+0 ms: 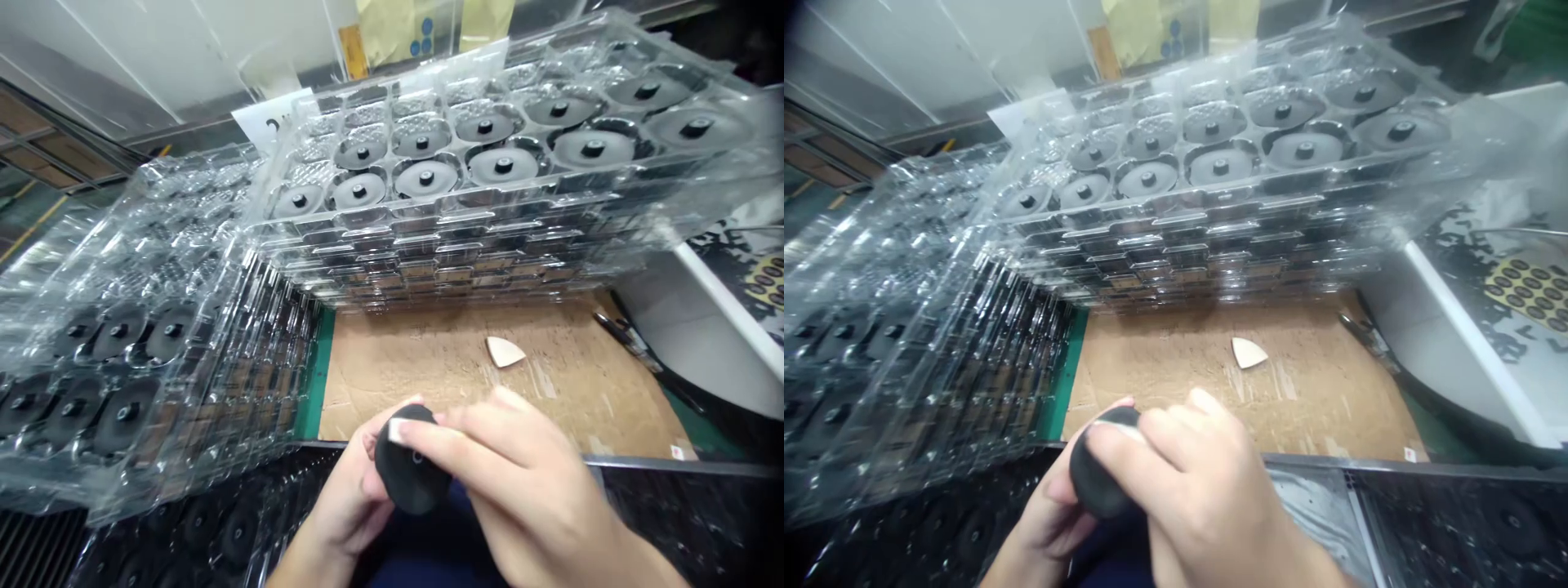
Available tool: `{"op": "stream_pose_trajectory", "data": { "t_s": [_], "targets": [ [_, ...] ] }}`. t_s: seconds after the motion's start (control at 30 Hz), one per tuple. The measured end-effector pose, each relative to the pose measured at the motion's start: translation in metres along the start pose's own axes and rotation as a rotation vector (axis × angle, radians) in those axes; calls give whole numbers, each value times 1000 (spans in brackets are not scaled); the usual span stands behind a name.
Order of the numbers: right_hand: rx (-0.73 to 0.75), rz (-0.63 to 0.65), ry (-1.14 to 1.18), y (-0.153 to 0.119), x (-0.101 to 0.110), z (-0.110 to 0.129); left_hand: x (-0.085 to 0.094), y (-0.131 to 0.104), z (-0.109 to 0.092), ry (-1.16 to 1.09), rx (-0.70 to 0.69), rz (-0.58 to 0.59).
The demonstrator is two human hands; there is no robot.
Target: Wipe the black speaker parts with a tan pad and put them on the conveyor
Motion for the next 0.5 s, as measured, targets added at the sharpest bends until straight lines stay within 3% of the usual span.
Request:
{"op": "stream_pose_trajectory", "data": {
  "t_s": [0.1, 0.27, 0.43, 0.5],
  "targets": [
    [-93, 24, -29, -17, -3, -14, 2, 2, -2, -32, -21, 2],
    [-178, 57, 122, -43, -4, -39, -4, 4, 1, -61, 16, 11],
    [-377, -217, -11, -52, 32, -50, -24, 5, 5, -104, 88, 66],
    [-286, -252, -44, -39, 35, -33, -21, 6, 5, -62, 94, 25]
  ]
}}
Point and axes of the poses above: each hand's wrist, its own y-axis towards the middle knuckle, its own x-axis out of the back of the hand, z = x × y, the point moved 10 cm from there along y, towards the middle knuckle, and after that the axes turned 6 degrees about z, right-handed, at the moved point
